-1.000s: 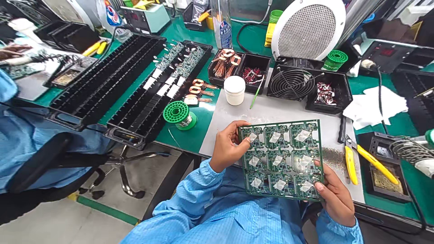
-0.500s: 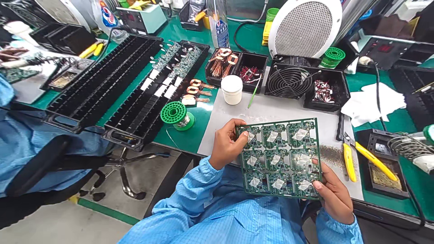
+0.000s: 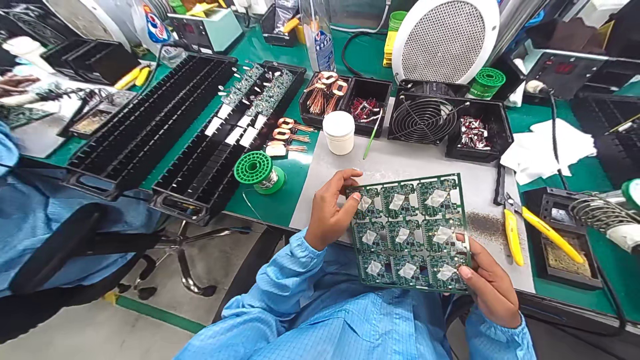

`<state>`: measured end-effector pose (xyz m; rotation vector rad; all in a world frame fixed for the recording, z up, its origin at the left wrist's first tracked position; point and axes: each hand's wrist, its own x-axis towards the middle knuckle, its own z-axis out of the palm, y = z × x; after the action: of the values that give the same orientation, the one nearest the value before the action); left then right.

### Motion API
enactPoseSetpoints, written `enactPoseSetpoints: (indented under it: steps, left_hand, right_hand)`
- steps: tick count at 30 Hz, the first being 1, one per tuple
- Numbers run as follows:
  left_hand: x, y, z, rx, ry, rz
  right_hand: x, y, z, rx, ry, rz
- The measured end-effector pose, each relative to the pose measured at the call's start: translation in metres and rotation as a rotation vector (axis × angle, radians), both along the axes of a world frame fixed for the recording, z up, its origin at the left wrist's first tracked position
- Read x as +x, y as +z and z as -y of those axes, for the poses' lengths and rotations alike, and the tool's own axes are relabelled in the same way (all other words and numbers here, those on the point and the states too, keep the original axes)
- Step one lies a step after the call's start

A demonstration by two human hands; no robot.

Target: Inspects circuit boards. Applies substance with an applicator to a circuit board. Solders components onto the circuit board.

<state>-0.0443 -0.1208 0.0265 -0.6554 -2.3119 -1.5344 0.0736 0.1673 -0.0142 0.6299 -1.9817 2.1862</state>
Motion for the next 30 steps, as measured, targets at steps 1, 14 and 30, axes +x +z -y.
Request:
enactPoseSetpoints:
  steps: [1, 14, 30]
  left_hand:
    - [0.000, 0.001, -0.002, -0.070, 0.008, -0.023]
    - [0.004, 0.009, -0.032, -0.217, 0.002, -0.106]
    - [0.011, 0.004, -0.041, -0.240, 0.124, -0.143]
  right_hand:
    - [0.000, 0.000, 0.000, 0.008, 0.003, 0.004]
    - [0.000, -0.002, -0.002, 0.054, 0.015, -0.016]
    - [0.001, -0.003, -0.001, 0.102, -0.036, -0.049]
